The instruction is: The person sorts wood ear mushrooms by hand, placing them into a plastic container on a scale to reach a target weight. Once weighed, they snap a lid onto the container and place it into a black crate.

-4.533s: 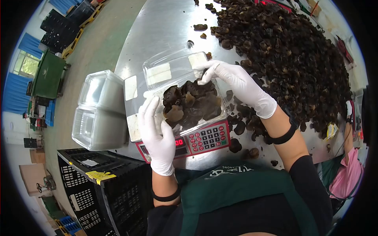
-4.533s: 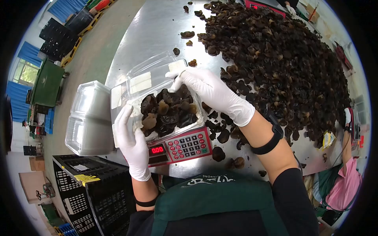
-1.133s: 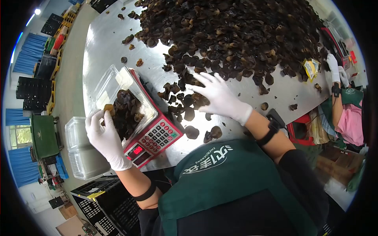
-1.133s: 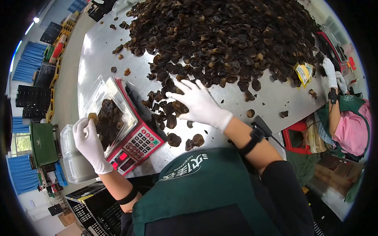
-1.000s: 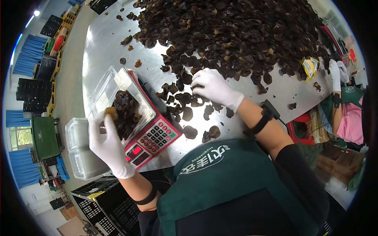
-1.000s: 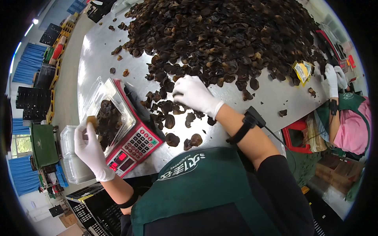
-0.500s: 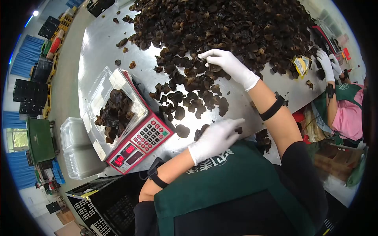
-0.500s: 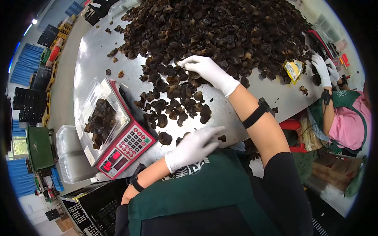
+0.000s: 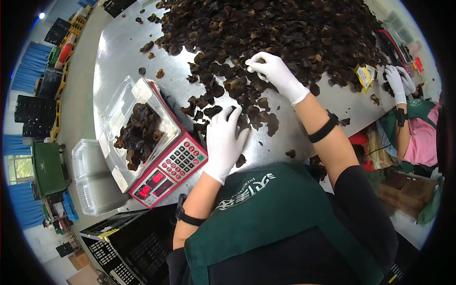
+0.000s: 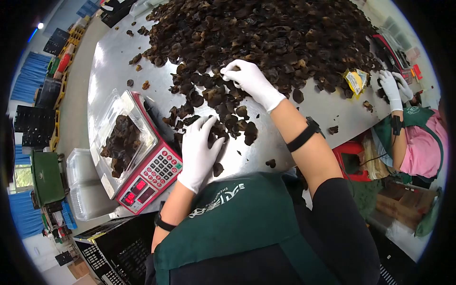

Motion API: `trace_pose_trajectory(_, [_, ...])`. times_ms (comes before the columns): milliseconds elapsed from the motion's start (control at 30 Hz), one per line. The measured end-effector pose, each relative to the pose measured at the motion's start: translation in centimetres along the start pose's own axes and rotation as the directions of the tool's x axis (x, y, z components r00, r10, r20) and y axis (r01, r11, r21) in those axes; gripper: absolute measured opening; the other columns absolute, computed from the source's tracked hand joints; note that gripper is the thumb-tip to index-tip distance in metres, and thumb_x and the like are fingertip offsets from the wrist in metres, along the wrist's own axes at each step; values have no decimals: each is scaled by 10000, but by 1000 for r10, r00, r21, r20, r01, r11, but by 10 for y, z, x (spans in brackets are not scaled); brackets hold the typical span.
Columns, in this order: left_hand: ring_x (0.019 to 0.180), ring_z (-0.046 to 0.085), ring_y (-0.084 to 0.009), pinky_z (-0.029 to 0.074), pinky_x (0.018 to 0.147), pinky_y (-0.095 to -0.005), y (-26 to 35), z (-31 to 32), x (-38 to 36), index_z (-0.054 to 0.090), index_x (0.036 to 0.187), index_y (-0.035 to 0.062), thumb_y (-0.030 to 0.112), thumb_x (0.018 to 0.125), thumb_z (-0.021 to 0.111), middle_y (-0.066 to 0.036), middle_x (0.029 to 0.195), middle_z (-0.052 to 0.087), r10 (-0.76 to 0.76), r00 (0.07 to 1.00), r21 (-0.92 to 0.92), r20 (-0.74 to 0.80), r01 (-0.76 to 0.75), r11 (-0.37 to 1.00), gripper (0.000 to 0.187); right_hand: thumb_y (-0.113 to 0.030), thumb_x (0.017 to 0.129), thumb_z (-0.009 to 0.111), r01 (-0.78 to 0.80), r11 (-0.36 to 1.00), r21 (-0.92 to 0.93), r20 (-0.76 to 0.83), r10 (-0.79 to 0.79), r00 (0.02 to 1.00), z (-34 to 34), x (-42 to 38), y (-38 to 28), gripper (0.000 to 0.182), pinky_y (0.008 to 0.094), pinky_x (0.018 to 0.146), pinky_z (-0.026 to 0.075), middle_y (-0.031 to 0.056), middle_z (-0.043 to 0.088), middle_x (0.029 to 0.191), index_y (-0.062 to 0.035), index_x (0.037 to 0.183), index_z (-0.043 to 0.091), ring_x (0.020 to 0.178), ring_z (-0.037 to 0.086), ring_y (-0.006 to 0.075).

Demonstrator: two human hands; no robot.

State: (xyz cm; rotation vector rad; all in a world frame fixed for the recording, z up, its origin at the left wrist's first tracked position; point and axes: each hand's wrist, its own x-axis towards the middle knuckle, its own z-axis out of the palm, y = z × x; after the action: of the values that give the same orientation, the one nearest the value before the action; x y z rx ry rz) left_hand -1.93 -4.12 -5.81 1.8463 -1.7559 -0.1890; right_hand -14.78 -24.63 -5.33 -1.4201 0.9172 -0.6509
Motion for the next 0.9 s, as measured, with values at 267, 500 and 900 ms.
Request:
trace_pose_trajectory(267, [896, 595, -308, 458, 783, -425, -30, 22, 15, 649, 990, 84, 75, 804, 676, -107, 949, 627, 63, 995, 64, 73, -68, 996, 188, -78, 856, 696, 210, 893, -399, 32, -215, 976, -25, -111, 27, 253, 286, 900, 526, 81, 699, 1123, -23, 1101, 671, 1021, 661, 154])
trace_pose_trajectory(500, [852, 626, -127, 530, 660, -285, -10, -35, 16, 646, 1185, 93, 82, 970, 613, -58, 970, 660, -462, 858, -790, 224, 438, 430, 218, -63, 864, 673, 377, 751, -542, 118, -376, 919, -17, -136, 67, 273, 296, 862, 540, 81, 675, 1188, -21, 1132, 640, 1086, 645, 181])
trace_pose_trajectory(900, [706, 652, -145, 518, 647, -248, -14, -85, -41, 596, 1211, 15, 165, 1019, 591, -75, 1018, 665, -491, 829, -960, 265, 273, -58, 244, -293, 1078, 403, -180, 903, 391, 343, 39, 939, 18, -94, 4, 439, 215, 529, 327, -1, 592, 834, 10, 1337, 587, 637, 444, 66])
